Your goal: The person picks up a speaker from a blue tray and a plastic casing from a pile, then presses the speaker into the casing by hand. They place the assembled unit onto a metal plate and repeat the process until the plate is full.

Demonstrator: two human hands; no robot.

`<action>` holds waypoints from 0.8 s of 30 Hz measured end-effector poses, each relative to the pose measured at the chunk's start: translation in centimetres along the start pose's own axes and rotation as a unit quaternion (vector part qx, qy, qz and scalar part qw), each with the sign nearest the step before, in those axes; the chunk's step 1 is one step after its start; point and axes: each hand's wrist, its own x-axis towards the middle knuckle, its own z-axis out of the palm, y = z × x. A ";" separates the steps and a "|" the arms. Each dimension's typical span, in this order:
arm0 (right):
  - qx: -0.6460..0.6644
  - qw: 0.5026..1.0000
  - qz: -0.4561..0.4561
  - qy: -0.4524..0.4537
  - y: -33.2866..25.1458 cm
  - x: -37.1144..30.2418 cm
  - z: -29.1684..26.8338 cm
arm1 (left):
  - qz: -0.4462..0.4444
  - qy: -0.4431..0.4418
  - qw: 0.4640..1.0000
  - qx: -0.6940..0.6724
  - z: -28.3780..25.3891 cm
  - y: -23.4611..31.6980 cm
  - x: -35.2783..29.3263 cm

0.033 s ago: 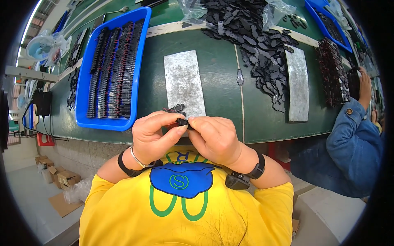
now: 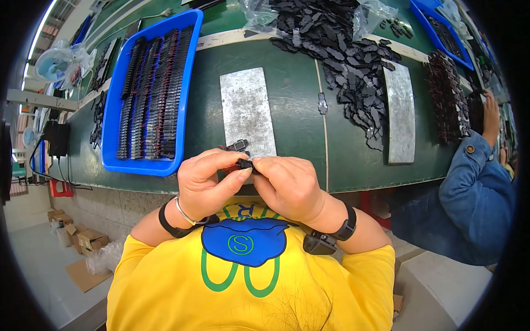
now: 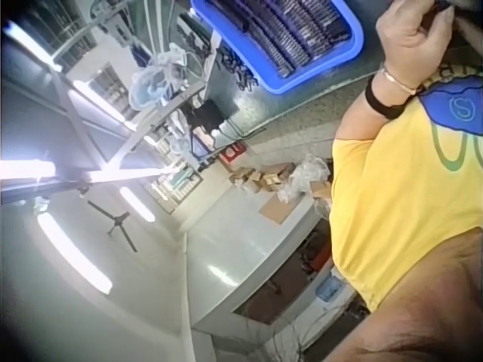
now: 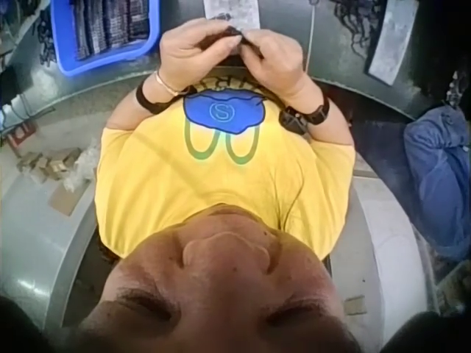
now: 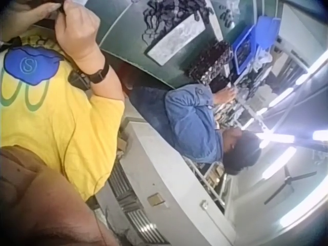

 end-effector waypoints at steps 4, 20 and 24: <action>0.000 1.000 0.020 -0.010 0.0 -0.3 0.1 | 0.022 -0.001 1.000 0.021 0.0 0.0 0.4; 0.197 0.950 0.211 -0.119 -0.2 0.6 -1.5 | -0.016 -0.034 0.999 0.006 -0.3 0.1 0.3; 0.195 0.951 0.209 -0.118 -0.1 0.3 -1.6 | -0.019 -0.049 0.999 0.002 -0.3 0.0 0.4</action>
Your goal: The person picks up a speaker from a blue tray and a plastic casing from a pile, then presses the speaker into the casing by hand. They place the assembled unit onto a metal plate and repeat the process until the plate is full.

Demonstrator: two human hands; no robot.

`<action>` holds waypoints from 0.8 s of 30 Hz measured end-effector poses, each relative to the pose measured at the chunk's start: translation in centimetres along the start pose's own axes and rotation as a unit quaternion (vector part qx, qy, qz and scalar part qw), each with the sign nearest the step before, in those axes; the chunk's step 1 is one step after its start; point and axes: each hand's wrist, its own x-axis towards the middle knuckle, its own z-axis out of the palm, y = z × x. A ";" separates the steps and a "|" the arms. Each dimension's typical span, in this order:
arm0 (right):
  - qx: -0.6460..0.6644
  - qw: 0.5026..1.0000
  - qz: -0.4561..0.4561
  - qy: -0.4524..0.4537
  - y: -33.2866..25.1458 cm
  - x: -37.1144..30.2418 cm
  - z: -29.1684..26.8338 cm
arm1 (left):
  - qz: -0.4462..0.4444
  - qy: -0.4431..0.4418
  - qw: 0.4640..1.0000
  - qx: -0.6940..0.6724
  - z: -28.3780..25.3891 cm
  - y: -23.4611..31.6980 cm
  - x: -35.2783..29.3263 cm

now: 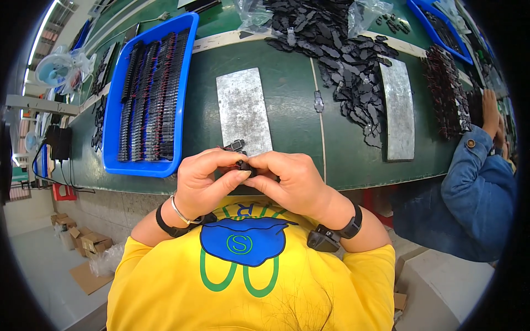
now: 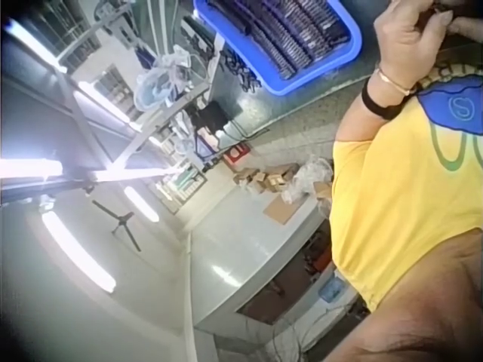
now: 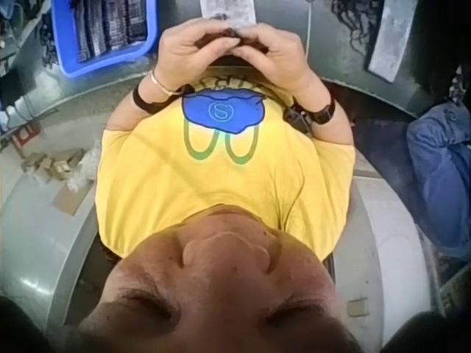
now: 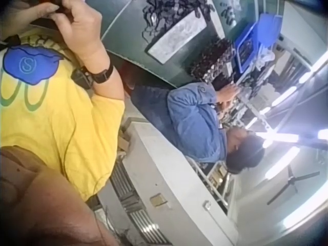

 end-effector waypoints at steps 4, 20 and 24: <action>0.016 0.999 0.012 -0.033 -0.1 -0.1 -0.3 | -0.024 -0.028 0.998 -0.055 -0.3 -0.2 0.1; -0.012 0.995 -0.082 -0.053 -0.2 0.2 0.6 | 0.087 -0.049 0.995 -0.019 -0.7 -0.7 0.2; -0.025 0.993 -0.107 -0.042 0.5 0.3 1.0 | 0.095 -0.029 0.995 0.002 -0.6 -0.8 -0.2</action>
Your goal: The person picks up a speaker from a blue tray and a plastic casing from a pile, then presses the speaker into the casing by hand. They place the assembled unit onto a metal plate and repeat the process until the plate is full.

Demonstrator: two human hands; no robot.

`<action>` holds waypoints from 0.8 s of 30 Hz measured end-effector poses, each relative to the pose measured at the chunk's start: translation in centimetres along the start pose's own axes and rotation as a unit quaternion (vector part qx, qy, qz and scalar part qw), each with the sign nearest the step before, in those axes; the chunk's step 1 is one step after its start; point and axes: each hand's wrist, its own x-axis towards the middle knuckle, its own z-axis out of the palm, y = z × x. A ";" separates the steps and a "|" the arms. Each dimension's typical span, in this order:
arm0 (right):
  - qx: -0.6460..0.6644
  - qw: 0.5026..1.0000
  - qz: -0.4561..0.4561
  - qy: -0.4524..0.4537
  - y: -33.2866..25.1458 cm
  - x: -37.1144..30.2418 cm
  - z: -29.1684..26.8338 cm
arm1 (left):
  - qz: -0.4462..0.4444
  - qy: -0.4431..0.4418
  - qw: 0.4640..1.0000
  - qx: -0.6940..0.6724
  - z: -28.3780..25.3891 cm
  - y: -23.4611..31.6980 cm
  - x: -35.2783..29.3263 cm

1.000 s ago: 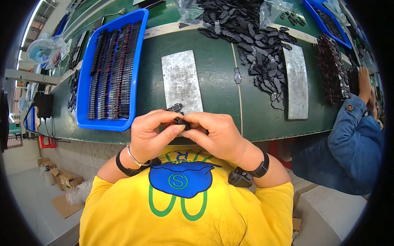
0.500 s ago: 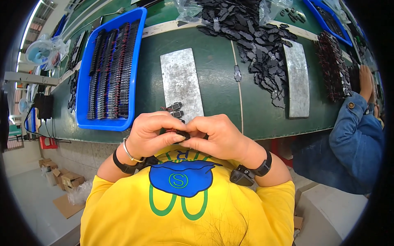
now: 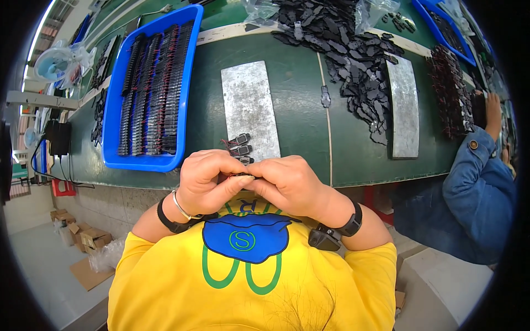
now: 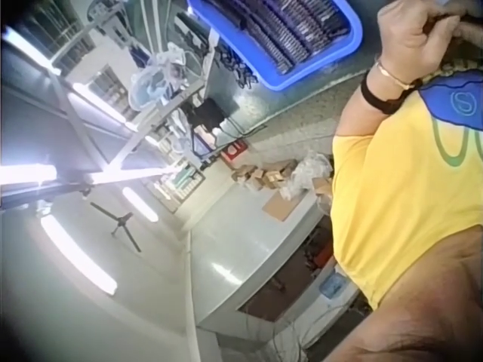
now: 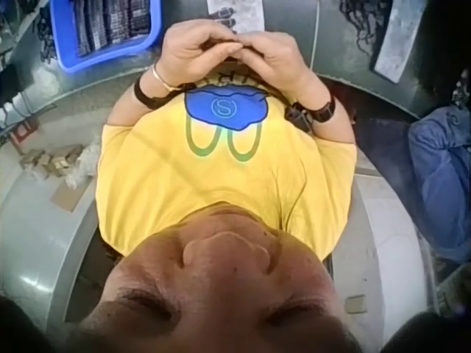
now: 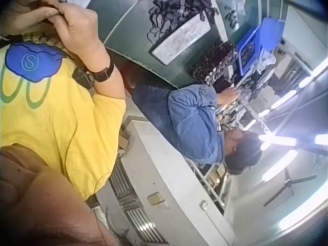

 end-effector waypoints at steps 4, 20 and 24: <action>-0.008 1.000 -0.020 0.000 0.2 0.2 -0.1 | 0.020 -0.004 1.000 0.015 -0.3 0.1 0.1; 0.058 0.995 0.083 -0.005 -0.6 -0.3 0.1 | -0.083 -0.024 0.994 -0.068 -1.4 0.6 -0.8; -0.013 1.000 0.019 0.012 -0.5 0.0 0.1 | -0.129 -0.008 0.986 -0.105 -1.3 0.8 -1.2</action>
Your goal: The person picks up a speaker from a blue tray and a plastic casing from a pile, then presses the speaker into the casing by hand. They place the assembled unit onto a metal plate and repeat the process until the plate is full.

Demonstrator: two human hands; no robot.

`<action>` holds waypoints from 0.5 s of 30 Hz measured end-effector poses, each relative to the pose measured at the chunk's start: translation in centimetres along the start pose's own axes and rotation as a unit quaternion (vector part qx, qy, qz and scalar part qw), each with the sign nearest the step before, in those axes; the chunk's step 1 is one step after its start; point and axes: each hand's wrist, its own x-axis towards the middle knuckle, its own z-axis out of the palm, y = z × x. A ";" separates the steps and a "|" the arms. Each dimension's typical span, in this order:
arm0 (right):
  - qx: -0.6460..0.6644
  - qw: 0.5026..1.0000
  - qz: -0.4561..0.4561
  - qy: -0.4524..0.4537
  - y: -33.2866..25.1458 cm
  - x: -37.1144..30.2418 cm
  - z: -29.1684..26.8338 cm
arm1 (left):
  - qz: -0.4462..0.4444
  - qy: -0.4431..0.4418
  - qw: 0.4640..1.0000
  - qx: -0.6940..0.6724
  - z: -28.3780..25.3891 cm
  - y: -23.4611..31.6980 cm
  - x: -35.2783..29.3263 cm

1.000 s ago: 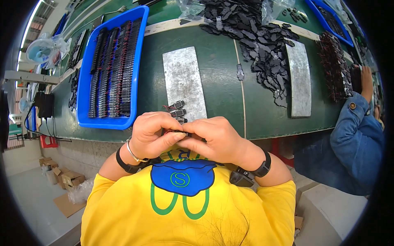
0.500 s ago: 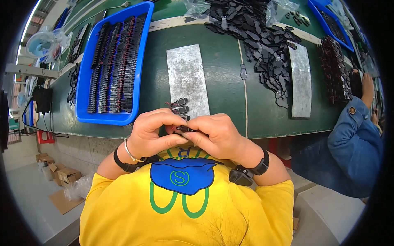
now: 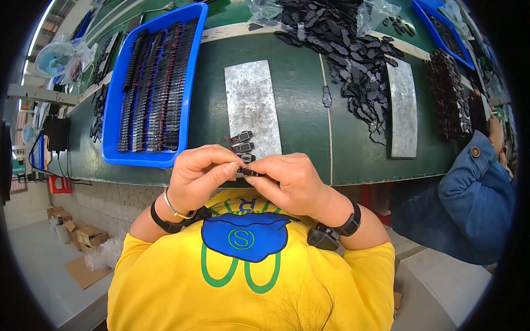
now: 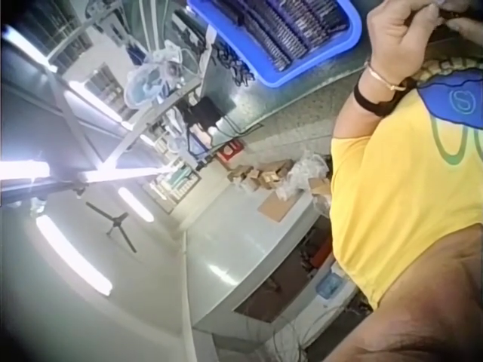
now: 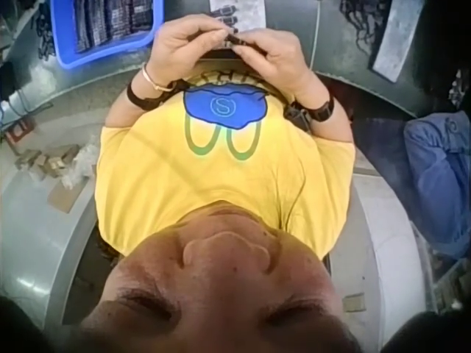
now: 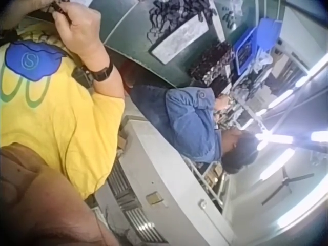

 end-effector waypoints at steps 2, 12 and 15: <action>-0.013 1.000 -0.016 0.004 -0.2 0.2 -0.1 | -0.070 0.011 0.993 -0.097 0.1 -0.2 -0.3; -0.055 0.998 -0.021 -0.016 -0.3 0.3 -0.1 | 0.057 -0.035 0.993 0.094 -0.9 0.8 0.9; -0.061 0.998 -0.009 -0.016 -0.6 0.1 0.2 | 0.133 -0.055 0.975 0.171 -0.8 0.3 0.8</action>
